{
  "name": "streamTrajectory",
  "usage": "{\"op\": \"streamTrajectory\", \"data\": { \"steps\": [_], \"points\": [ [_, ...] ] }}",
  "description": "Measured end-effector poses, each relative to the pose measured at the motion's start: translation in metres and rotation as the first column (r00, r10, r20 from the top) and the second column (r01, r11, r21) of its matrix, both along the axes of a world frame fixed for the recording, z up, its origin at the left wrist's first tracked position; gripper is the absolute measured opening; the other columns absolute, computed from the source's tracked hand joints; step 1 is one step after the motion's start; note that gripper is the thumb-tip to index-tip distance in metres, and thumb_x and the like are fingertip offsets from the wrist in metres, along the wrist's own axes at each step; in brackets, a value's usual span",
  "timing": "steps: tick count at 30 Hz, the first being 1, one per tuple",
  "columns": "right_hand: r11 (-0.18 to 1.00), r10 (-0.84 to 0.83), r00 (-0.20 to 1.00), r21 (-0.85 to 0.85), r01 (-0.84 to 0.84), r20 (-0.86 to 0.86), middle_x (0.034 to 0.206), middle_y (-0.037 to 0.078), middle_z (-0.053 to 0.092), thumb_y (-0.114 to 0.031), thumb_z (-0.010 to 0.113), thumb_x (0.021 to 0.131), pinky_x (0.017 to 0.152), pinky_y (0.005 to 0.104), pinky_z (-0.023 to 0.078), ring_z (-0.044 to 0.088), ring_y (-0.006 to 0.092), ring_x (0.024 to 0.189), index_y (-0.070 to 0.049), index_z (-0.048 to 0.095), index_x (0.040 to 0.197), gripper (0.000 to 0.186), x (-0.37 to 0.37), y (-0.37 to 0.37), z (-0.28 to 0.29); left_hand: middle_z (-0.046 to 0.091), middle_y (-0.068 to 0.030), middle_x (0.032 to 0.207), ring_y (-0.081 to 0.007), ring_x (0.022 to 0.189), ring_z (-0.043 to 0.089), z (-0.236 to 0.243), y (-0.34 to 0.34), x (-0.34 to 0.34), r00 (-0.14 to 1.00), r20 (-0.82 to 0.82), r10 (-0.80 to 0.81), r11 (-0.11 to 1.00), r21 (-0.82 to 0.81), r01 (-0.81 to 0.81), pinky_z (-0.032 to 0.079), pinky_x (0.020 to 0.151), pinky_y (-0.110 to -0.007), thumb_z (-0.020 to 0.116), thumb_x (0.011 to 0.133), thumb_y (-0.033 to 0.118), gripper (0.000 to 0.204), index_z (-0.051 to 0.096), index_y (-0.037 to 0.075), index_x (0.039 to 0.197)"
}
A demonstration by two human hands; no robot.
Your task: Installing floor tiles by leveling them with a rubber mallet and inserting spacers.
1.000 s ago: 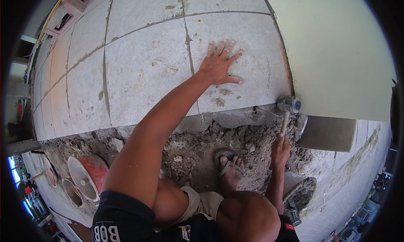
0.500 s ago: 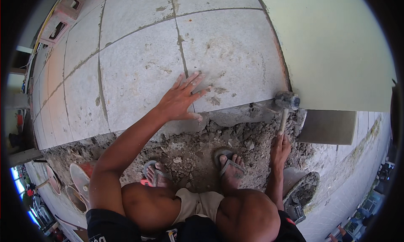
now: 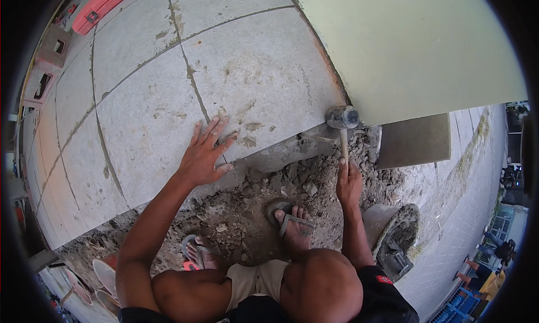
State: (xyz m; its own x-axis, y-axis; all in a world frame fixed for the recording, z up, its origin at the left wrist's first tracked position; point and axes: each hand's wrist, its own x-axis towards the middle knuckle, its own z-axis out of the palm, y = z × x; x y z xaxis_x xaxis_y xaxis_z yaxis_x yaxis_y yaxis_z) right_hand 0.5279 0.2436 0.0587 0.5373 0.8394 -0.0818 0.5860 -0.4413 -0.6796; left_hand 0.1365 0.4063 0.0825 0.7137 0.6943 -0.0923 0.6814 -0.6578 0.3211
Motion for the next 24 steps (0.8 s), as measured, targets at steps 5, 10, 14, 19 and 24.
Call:
{"op": "streamTrajectory", "data": {
  "steps": [5, 10, 14, 19, 24],
  "points": [
    [0.998, 0.013, 1.000, 0.067, -0.014, 0.027, 0.067, 0.009, 0.051, -0.035, 0.052, 0.112, 0.056, 0.0406, 0.037, 0.044, 0.0190, 0.060, 0.000, 0.055, 0.089, 0.042, -0.007, 0.006, -0.004, 0.022, -0.0138, 0.174, -0.0349, 0.162, 0.015, 0.005, 0.004, -0.003, 0.999, -0.050, 0.001, 0.999, -0.049, -0.004, 0.011, 0.132, -0.055, 0.079, 0.087, 0.038, 0.071, 0.057, 0.016, 0.151],
    [1.000, -0.023, 0.999, 0.012, 0.023, -0.025, 0.066, 0.015, 0.052, -0.034, 0.052, 0.112, 0.056, 0.0444, 0.038, 0.046, 0.0290, 0.059, 0.001, 0.058, 0.091, 0.041, 0.001, 0.001, -0.006, 0.020, -0.0140, 0.175, -0.0363, 0.162, 0.014, 0.006, 0.003, 0.008, 1.000, -0.019, -0.025, 0.998, -0.055, 0.024, 0.013, 0.132, -0.054, 0.080, 0.085, 0.036, 0.075, 0.054, 0.018, 0.154],
    [1.000, 0.003, 1.000, 0.030, -0.003, 0.014, 0.069, 0.023, 0.054, -0.031, 0.052, 0.111, 0.057, 0.0483, 0.039, 0.048, 0.0378, 0.059, 0.003, 0.060, 0.095, 0.039, -0.005, 0.006, 0.001, 0.017, -0.0139, 0.176, -0.0355, 0.163, 0.012, 0.007, 0.009, 0.010, 0.996, -0.076, -0.054, 0.998, -0.035, 0.051, 0.013, 0.132, -0.053, 0.076, 0.089, 0.047, 0.080, 0.048, 0.021, 0.159],
    [0.999, 0.010, 1.000, 0.049, -0.010, -0.009, 0.069, 0.022, 0.053, -0.031, 0.052, 0.112, 0.057, 0.0478, 0.039, 0.047, 0.0358, 0.059, 0.004, 0.059, 0.095, 0.039, -0.005, 0.008, 0.004, 0.016, -0.0144, 0.176, -0.0344, 0.163, 0.012, -0.001, 0.031, 0.042, 0.997, -0.054, -0.049, 0.998, 0.036, 0.051, 0.010, 0.133, -0.052, 0.066, 0.092, 0.064, 0.084, 0.043, 0.024, 0.162],
    [0.999, 0.003, 1.000, 0.042, -0.002, -0.019, 0.069, 0.020, 0.053, -0.033, 0.052, 0.112, 0.059, 0.0463, 0.040, 0.046, 0.0316, 0.061, 0.003, 0.058, 0.094, 0.041, -0.009, 0.011, 0.000, 0.015, -0.0122, 0.176, -0.0358, 0.163, 0.010, -0.010, 0.075, 0.085, 0.990, -0.111, -0.090, 0.989, 0.107, 0.102, 0.003, 0.131, -0.061, 0.061, 0.084, 0.081, 0.100, 0.033, 0.031, 0.166]
  ]
}}
